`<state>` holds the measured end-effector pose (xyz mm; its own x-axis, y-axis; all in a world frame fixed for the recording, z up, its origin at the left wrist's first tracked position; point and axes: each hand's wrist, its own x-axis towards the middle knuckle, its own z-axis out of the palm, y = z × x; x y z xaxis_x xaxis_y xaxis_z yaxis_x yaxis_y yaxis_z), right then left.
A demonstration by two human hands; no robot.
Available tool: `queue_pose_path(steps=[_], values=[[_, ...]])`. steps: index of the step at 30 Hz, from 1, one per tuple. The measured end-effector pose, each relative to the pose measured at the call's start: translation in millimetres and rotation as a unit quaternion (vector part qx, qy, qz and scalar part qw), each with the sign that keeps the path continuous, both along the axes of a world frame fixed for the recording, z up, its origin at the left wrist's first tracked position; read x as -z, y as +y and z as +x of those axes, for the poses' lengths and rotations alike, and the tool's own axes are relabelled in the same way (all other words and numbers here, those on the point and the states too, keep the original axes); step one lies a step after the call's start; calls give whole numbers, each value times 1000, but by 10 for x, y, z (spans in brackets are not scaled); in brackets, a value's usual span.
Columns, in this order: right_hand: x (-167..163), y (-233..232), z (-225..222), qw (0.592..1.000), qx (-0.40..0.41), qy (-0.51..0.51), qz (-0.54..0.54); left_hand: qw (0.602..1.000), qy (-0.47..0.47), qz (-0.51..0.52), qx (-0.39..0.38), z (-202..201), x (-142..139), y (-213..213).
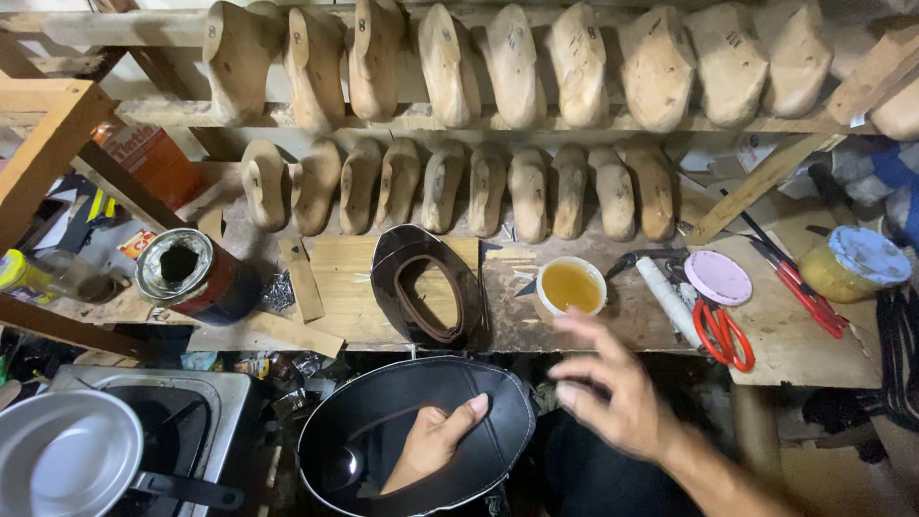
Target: The person applies a yellowish adhesive to the inner edge of a black shoe using a small brush. They repeatedly dip the brush into a container and spread the glue along the shoe's perimeter.
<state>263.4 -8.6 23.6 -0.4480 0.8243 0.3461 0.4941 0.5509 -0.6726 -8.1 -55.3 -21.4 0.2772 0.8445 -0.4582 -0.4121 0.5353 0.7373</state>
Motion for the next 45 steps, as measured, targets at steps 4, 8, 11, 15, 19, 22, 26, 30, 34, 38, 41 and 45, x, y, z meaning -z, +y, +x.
queue_pose_path(steps=[4,8,11,15,19,22,26,30,34,38,41,45], values=[[-59,-248,-144,992,-103,26,69,997,-62,27,24,37,-104,-9],[-61,-106,-136,987,-105,33,117,990,-101,61,78,93,-149,-50],[-49,-11,-109,983,-128,37,124,986,-70,75,129,103,-144,-78],[25,-78,-112,981,-165,83,65,991,-53,66,100,76,-119,-115],[194,-273,-128,974,-152,166,-19,998,-40,48,27,89,-87,-132],[338,-435,-162,975,-106,192,-30,999,-31,24,-23,152,-46,-130],[424,-589,-219,986,-55,149,41,997,-5,20,-71,222,34,-101],[386,-685,-272,986,-32,68,148,993,35,25,-107,262,84,-85],[397,-720,-295,992,-31,104,60,969,221,20,-110,292,78,-66],[478,-614,-292,923,15,265,-279,912,393,-115,26,240,150,-3],[439,-398,-269,894,29,288,-341,939,272,162,133,185,335,-18],[178,87,-160,956,136,-18,-259,946,199,233,102,271,643,-105]])
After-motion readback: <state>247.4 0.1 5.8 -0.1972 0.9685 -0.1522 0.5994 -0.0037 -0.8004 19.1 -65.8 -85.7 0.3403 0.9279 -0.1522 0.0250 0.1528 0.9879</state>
